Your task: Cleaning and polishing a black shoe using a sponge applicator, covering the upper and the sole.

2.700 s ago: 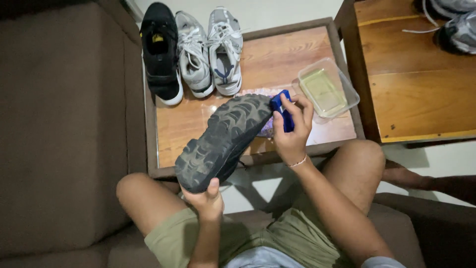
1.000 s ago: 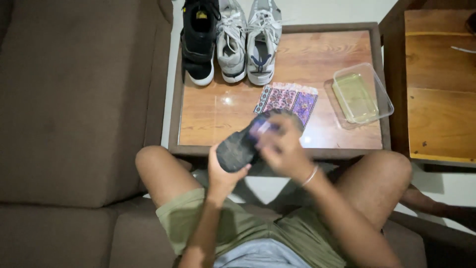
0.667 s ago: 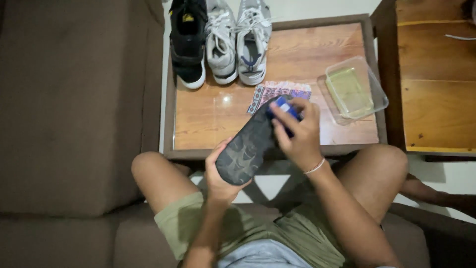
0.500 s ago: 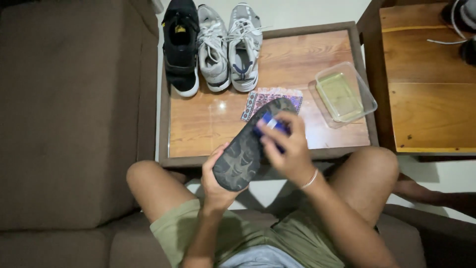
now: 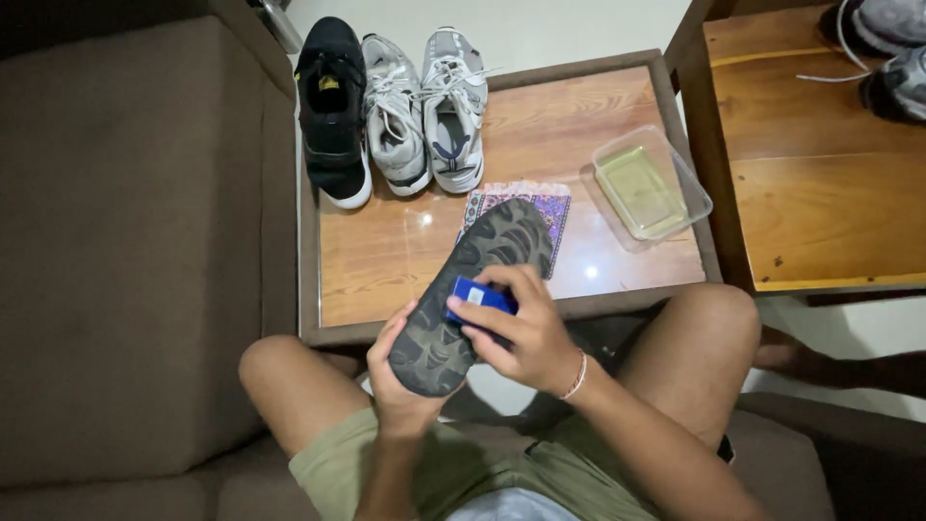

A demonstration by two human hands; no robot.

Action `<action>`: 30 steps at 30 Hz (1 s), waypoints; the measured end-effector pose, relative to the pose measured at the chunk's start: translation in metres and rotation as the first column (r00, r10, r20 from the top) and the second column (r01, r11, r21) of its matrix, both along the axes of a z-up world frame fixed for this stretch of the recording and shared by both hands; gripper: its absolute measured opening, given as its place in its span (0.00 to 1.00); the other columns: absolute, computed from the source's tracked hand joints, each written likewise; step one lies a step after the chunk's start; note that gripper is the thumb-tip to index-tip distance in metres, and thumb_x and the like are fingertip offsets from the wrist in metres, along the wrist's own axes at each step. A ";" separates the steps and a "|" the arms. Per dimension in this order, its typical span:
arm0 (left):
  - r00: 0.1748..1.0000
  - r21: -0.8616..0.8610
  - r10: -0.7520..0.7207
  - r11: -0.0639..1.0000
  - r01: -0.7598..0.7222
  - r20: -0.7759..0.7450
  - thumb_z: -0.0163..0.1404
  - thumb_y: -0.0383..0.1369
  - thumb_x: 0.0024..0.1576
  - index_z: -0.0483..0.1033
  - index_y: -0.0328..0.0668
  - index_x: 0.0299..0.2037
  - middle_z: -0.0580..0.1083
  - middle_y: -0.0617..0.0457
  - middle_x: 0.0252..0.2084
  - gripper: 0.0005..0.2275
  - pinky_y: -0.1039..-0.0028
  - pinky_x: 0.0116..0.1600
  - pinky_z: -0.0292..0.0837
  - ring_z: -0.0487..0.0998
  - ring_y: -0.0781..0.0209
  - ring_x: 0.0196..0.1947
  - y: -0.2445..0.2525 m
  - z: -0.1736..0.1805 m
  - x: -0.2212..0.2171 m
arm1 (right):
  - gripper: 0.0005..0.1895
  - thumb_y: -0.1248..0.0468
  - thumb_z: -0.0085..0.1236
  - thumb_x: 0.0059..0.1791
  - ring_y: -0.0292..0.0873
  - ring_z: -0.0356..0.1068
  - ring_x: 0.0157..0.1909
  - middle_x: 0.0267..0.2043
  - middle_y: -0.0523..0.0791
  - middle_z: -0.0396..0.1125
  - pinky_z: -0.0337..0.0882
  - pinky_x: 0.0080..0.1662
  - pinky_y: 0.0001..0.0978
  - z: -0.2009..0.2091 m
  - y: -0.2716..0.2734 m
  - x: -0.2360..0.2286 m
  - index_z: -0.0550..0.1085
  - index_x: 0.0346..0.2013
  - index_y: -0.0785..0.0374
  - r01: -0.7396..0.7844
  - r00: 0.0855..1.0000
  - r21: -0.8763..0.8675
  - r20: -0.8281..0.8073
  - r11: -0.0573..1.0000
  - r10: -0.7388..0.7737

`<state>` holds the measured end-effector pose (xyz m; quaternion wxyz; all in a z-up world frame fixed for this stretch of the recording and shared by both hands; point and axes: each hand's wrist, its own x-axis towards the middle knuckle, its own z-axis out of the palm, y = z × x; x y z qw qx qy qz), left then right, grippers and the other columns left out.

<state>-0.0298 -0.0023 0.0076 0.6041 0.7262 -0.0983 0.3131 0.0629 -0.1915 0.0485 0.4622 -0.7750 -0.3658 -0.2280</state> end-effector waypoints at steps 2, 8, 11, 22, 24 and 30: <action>1.000 0.013 0.003 1.000 -0.003 -0.012 0.70 0.28 0.42 0.58 0.35 0.64 0.65 0.29 0.65 0.40 0.54 0.75 0.64 0.69 0.39 0.68 0.001 -0.004 -0.005 | 0.24 0.67 0.63 0.48 0.56 0.63 0.53 0.55 0.54 0.63 0.66 0.53 0.50 -0.004 -0.005 0.008 0.74 0.59 0.49 0.008 0.998 -0.058 0.061 0.998 -0.005; 1.000 -0.076 -0.007 0.997 0.009 0.027 0.68 0.18 0.34 0.59 0.35 0.65 0.65 0.32 0.66 0.44 0.56 0.76 0.64 0.68 0.43 0.69 -0.001 -0.005 -0.005 | 0.16 0.67 0.57 0.54 0.54 0.63 0.56 0.52 0.52 0.61 0.64 0.60 0.43 -0.010 -0.028 0.043 0.77 0.57 0.59 0.319 0.940 0.025 -0.135 0.948 -0.312; 0.999 -0.003 0.017 1.000 -0.017 -0.030 0.69 0.22 0.39 0.58 0.34 0.64 0.65 0.30 0.66 0.41 0.54 0.76 0.63 0.68 0.41 0.69 -0.008 0.002 0.001 | 0.16 0.69 0.58 0.52 0.54 0.61 0.60 0.55 0.53 0.59 0.66 0.59 0.42 -0.002 -0.009 0.011 0.77 0.55 0.58 0.162 0.974 0.109 -0.179 0.981 -0.141; 0.997 0.004 0.068 0.998 -0.068 0.036 0.69 0.26 0.41 0.60 0.30 0.62 0.65 0.28 0.64 0.38 0.54 0.75 0.65 0.70 0.41 0.67 -0.015 0.001 0.003 | 0.17 0.66 0.58 0.53 0.56 0.64 0.53 0.55 0.55 0.62 0.67 0.55 0.47 0.011 -0.004 0.003 0.74 0.58 0.53 0.072 0.996 0.052 -0.049 0.996 -0.069; 0.996 -0.043 0.073 0.997 -0.071 0.043 0.68 0.24 0.43 0.60 0.35 0.62 0.66 0.30 0.64 0.37 0.55 0.75 0.65 0.70 0.42 0.67 -0.021 -0.009 0.009 | 0.20 0.64 0.60 0.51 0.57 0.65 0.51 0.54 0.55 0.63 0.67 0.52 0.50 0.015 0.000 -0.017 0.73 0.58 0.50 0.018 1.000 -0.007 -0.004 1.000 -0.018; 0.996 -0.068 0.089 0.994 -0.088 0.016 0.69 0.25 0.37 0.61 0.36 0.64 0.67 0.29 0.64 0.41 0.55 0.74 0.67 0.71 0.42 0.66 -0.014 -0.009 0.004 | 0.24 0.65 0.61 0.50 0.57 0.65 0.52 0.55 0.54 0.64 0.67 0.50 0.51 -0.006 -0.009 0.004 0.72 0.61 0.45 0.087 0.993 -0.112 0.092 0.990 -0.077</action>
